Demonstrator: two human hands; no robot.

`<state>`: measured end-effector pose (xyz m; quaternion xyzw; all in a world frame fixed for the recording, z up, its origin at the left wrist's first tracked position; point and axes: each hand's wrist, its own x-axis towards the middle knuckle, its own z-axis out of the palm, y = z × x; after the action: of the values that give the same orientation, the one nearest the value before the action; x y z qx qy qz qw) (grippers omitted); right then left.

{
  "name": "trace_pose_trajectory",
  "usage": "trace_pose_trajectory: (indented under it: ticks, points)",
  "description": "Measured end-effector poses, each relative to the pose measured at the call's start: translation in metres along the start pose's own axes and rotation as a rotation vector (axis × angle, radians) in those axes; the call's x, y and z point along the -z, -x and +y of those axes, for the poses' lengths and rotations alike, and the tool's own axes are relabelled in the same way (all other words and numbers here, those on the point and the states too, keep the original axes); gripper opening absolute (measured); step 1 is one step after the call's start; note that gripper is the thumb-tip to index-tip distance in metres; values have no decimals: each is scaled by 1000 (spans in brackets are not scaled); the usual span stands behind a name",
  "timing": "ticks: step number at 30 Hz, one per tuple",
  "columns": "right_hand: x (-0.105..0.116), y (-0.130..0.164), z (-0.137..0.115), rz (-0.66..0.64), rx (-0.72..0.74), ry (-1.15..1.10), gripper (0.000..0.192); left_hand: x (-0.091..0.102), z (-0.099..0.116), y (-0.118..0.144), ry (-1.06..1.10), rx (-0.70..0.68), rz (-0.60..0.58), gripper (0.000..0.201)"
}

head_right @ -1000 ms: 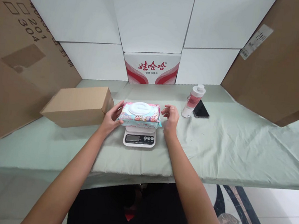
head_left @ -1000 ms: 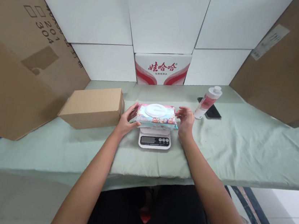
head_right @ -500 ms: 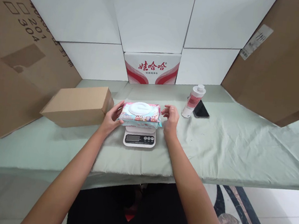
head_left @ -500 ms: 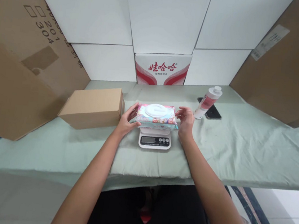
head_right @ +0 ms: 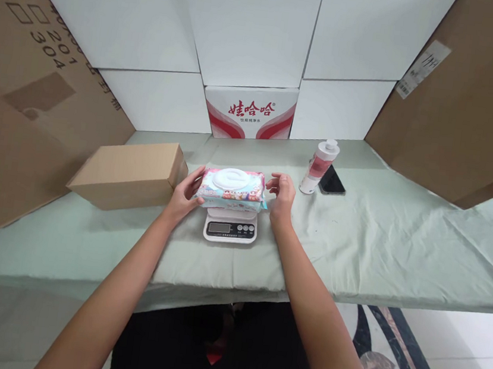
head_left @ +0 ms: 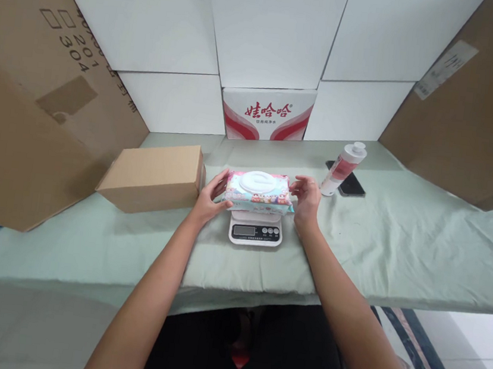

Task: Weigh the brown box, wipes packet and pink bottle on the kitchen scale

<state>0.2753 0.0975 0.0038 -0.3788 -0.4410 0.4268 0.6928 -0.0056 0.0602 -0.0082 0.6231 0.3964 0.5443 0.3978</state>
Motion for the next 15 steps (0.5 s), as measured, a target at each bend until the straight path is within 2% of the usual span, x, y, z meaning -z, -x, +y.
trace_pose_trajectory:
  ticks: [11,15]
  points:
    - [0,0,0,-7,1,31,48,-1,1,1,-6,0,13,126]
    - [-1,2,0,-35,56,42,44,-1,2,1,-6,3,7,125]
